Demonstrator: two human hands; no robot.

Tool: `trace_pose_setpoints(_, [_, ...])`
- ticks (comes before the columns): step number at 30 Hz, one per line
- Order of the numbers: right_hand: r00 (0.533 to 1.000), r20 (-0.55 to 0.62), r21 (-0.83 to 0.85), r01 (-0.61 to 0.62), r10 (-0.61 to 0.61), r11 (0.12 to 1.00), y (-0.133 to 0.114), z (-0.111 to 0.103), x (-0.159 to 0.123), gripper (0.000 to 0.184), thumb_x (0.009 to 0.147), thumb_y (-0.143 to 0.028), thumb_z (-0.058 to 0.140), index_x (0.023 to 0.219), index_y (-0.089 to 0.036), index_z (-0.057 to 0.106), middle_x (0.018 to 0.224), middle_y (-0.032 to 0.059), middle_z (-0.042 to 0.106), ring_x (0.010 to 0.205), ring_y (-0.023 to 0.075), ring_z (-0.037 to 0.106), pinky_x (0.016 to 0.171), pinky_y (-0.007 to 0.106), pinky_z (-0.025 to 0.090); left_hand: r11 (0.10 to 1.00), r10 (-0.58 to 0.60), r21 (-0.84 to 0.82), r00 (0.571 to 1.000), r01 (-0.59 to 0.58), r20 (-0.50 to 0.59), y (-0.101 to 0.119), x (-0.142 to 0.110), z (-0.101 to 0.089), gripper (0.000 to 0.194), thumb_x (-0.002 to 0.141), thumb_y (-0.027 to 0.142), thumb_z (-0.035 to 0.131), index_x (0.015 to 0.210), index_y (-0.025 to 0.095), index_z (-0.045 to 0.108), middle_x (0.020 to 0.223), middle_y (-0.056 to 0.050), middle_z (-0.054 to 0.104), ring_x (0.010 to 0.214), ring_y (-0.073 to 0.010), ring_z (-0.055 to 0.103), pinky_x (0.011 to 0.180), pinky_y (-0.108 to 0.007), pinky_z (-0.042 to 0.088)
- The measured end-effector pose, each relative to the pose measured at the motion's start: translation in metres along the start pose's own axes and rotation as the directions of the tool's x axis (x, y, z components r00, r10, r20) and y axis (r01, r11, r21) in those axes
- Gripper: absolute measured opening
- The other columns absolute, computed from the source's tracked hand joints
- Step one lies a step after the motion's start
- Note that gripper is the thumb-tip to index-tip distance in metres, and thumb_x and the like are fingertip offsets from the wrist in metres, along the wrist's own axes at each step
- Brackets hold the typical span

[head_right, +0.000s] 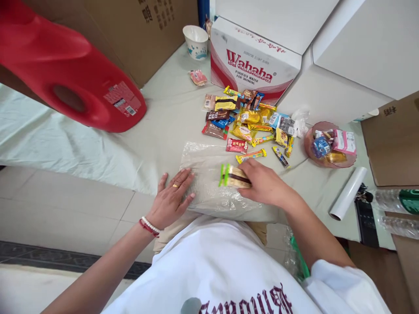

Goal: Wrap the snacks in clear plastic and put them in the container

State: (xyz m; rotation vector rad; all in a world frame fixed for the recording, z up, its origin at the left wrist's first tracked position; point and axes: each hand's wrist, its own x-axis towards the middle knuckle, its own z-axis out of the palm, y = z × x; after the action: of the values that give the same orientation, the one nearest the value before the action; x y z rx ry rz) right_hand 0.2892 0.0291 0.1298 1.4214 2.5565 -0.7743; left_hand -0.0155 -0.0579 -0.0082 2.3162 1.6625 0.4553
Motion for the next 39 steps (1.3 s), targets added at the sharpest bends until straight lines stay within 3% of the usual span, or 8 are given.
trace_pose_setpoints(7, [0.990, 0.080, -0.285, 0.134, -0.116, 0.949, -0.035, 0.039, 0.069, 0.035, 0.086, -0.030, 0.071, 0.116, -0.016, 0.061, 0.118, 0.0139, 0.060, 0.106, 0.0302, 0.059, 0.083, 0.037, 0.048, 0.999, 0.001, 0.043, 1.000, 0.000, -0.017, 0.004, 0.002, 0.004, 0.064, 0.103, 0.041, 0.042, 0.162, 0.020, 0.029, 0.163, -0.016, 0.041, 0.151, -0.0302, 0.040, 0.127, -0.059, 0.009])
trace_pose_setpoints(12, [0.989, 0.071, -0.284, 0.144, -0.128, 0.948, -0.031, 0.047, 0.077, 0.050, 0.087, -0.048, 0.076, 0.123, -0.017, 0.061, 0.120, 0.0140, 0.060, 0.110, 0.0316, 0.057, 0.088, 0.040, 0.049, 0.998, 0.010, 0.066, 1.000, -0.008, -0.029, 0.004, 0.001, 0.005, 0.064, 0.103, 0.041, 0.043, 0.161, 0.019, 0.030, 0.162, -0.016, 0.042, 0.151, -0.0301, 0.040, 0.128, -0.058, 0.006])
trace_pose_setpoints(20, [0.984, 0.016, -0.291, 0.173, -0.176, 0.941, -0.029, 0.062, 0.077, 0.042, 0.086, -0.037, 0.076, 0.118, -0.014, 0.062, 0.117, 0.0154, 0.062, 0.109, 0.0326, 0.056, 0.093, 0.044, 0.050, 0.998, 0.027, 0.057, 0.995, -0.022, -0.095, 0.002, 0.001, 0.010, 0.068, 0.101, 0.039, 0.049, 0.162, 0.018, 0.027, 0.160, -0.018, 0.045, 0.149, -0.0311, 0.044, 0.128, -0.057, 0.011])
trace_pose_setpoints(25, [0.927, -0.208, -0.074, 0.303, -0.312, 0.950, -0.005, 0.053, 0.041, 0.055, 0.093, -0.043, 0.069, 0.139, -0.018, 0.051, 0.139, 0.0183, 0.054, 0.122, 0.0339, 0.053, 0.100, 0.050, 0.049, 0.972, 0.229, 0.006, 0.947, -0.234, -0.225, -0.003, -0.015, -0.006, 0.069, 0.091, 0.018, 0.055, 0.158, 0.022, 0.035, 0.156, -0.014, 0.052, 0.153, -0.0302, 0.037, 0.128, -0.060, 0.017])
trace_pose_setpoints(29, [0.871, -0.302, 0.112, 0.435, -0.386, 0.893, 0.024, 0.065, -0.019, 0.039, 0.096, -0.042, 0.066, 0.129, -0.024, 0.056, 0.124, 0.0137, 0.062, 0.110, 0.0290, 0.058, 0.091, 0.047, 0.052, 0.877, 0.472, -0.092, 0.881, -0.472, -0.027, -0.018, -0.032, -0.013, 0.063, 0.081, 0.007, 0.052, 0.143, 0.021, 0.051, 0.158, -0.014, 0.049, 0.152, -0.0287, 0.040, 0.126, -0.058, 0.027])
trace_pose_setpoints(32, [0.901, -0.298, 0.140, 0.368, -0.315, 0.919, 0.040, 0.099, -0.048, 0.028, 0.097, -0.034, 0.065, 0.123, -0.024, 0.060, 0.124, 0.0134, 0.063, 0.109, 0.0275, 0.059, 0.090, 0.047, 0.053, 0.883, 0.470, -0.046, 0.882, -0.468, 0.043, -0.027, -0.037, -0.006, 0.041, 0.087, 0.008, 0.056, 0.124, 0.023, 0.063, 0.156, -0.014, 0.052, 0.150, -0.0293, 0.043, 0.125, -0.057, 0.028])
trace_pose_setpoints(35, [0.890, -0.408, 0.171, 0.294, -0.204, 0.941, 0.046, 0.127, -0.054, 0.014, 0.101, -0.021, 0.055, 0.111, -0.024, 0.064, 0.114, 0.0107, 0.066, 0.105, 0.0248, 0.061, 0.088, 0.044, 0.053, 0.891, 0.433, -0.120, 0.899, -0.438, -0.065, -0.029, -0.031, -0.001, 0.022, 0.094, 0.011, 0.056, 0.110, 0.024, 0.065, 0.141, -0.009, 0.066, 0.140, -0.0245, 0.055, 0.124, -0.051, 0.032])
trace_pose_setpoints(39, [0.909, -0.369, 0.325, 0.323, -0.195, 0.889, 0.043, 0.112, -0.043, 0.013, 0.102, -0.022, 0.052, 0.107, -0.025, 0.064, 0.097, 0.0063, 0.068, 0.091, 0.0200, 0.063, 0.081, 0.036, 0.053, 0.899, 0.218, -0.368, 0.971, -0.238, -0.095, -0.025, -0.014, -0.011, 0.021, 0.101, 0.020, 0.045, 0.109, 0.023, 0.064, 0.116, -0.006, 0.077, 0.119, -0.0190, 0.068, 0.112, -0.042, 0.045])
